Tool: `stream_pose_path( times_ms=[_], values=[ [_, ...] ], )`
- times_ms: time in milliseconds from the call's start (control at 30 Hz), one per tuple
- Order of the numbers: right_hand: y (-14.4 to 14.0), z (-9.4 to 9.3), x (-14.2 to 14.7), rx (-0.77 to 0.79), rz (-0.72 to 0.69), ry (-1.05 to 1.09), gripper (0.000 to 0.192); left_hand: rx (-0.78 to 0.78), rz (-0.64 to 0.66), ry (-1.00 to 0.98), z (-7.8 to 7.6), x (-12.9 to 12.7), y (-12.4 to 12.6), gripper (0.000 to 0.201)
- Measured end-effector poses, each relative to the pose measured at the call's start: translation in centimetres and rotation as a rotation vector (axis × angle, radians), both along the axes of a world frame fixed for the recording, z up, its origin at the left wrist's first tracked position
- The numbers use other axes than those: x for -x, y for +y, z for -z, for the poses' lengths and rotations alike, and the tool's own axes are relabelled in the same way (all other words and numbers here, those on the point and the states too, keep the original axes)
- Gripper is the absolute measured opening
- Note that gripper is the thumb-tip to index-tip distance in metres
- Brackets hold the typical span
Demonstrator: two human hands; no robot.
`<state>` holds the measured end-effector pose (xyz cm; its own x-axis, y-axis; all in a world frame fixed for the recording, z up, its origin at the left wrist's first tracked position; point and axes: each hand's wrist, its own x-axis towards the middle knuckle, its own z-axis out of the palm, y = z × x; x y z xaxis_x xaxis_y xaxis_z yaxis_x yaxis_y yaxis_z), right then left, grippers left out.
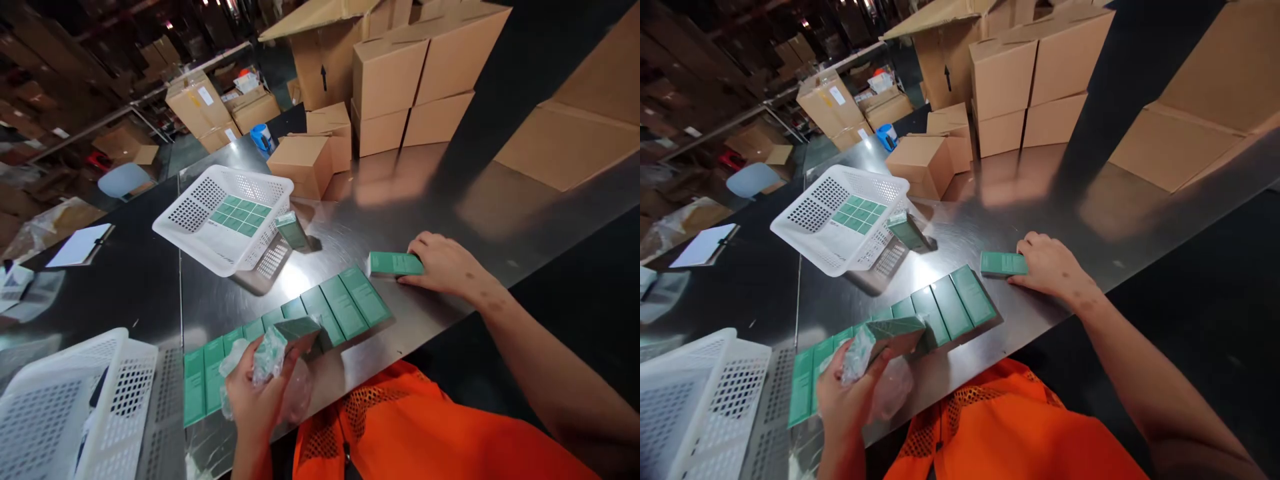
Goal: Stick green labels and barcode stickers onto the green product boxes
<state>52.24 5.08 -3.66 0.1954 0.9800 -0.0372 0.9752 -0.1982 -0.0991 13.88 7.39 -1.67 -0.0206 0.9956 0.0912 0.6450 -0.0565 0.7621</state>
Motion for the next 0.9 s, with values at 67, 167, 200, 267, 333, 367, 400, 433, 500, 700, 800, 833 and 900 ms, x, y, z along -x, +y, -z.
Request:
stream_pose_path(
  times_ms=[67, 167, 200, 267, 333, 367, 400, 433, 500, 700, 800, 833, 900],
  values=[
    [0.0, 0.2, 1.1, 0.058, 0.1, 0.103, 0.052, -0.039, -0.022, 0.088, -0.3, -0.4, 0.1, 0.045],
    [-0.4, 0.4, 3.6, 0.116, 0.109, 0.232, 0.058, -0.027, -0.006, 0.099, -0.5, -0.9, 0.6, 0.052],
    [-0.7, 0.4, 4.3, 0.145, 0.089, 0.268, 0.059, -0.023, 0.003, 0.079, -0.5, -1.0, 0.9, 0.054],
    [-1.2, 0.2, 5.3, 0.178, 0.069, 0.306, 0.061, -0.032, 0.033, 0.019, -0.6, -1.1, 1.5, 0.056],
    [-1.6, -0.3, 5.9, 0.081, 0.05, 0.27, 0.069, -0.037, 0.117, -0.058, -0.6, -1.1, 2.3, 0.05],
    [-1.6, -0.6, 6.2, -0.022, 0.02, 0.253, 0.072, -0.031, 0.176, -0.085, -0.7, -1.0, 2.6, 0.045],
    [-1.5, -1.0, 6.6, -0.145, -0.021, 0.256, 0.073, -0.02, 0.246, -0.102, -0.7, -0.9, 3.0, 0.04],
    [-1.4, -1.6, 7.2, -0.268, -0.085, 0.284, 0.072, -0.007, 0.318, -0.108, -0.7, -0.8, 3.3, 0.035],
    [-0.7, -2.7, 9.1, -0.464, -0.297, 0.4, 0.063, 0.005, 0.426, -0.097, -0.7, -0.6, 3.7, 0.035],
    [2.5, -4.4, 15.4, -0.686, -0.91, 0.537, 0.026, -0.148, 0.44, -0.071, -1.1, 0.2, 3.2, 0.063],
    [3.4, -4.3, 16.2, -0.785, -0.905, 0.664, 0.008, -0.191, 0.482, -0.004, -1.4, 0.5, 2.8, 0.036],
    [3.5, -4.2, 16.1, -0.803, -0.915, 0.698, 0.012, -0.186, 0.491, 0.015, -1.5, 0.5, 2.8, 0.033],
    [3.4, -4.3, 16.0, -0.799, -0.963, 0.739, 0.019, -0.172, 0.508, 0.029, -1.7, 0.4, 2.8, 0.032]
  ],
)
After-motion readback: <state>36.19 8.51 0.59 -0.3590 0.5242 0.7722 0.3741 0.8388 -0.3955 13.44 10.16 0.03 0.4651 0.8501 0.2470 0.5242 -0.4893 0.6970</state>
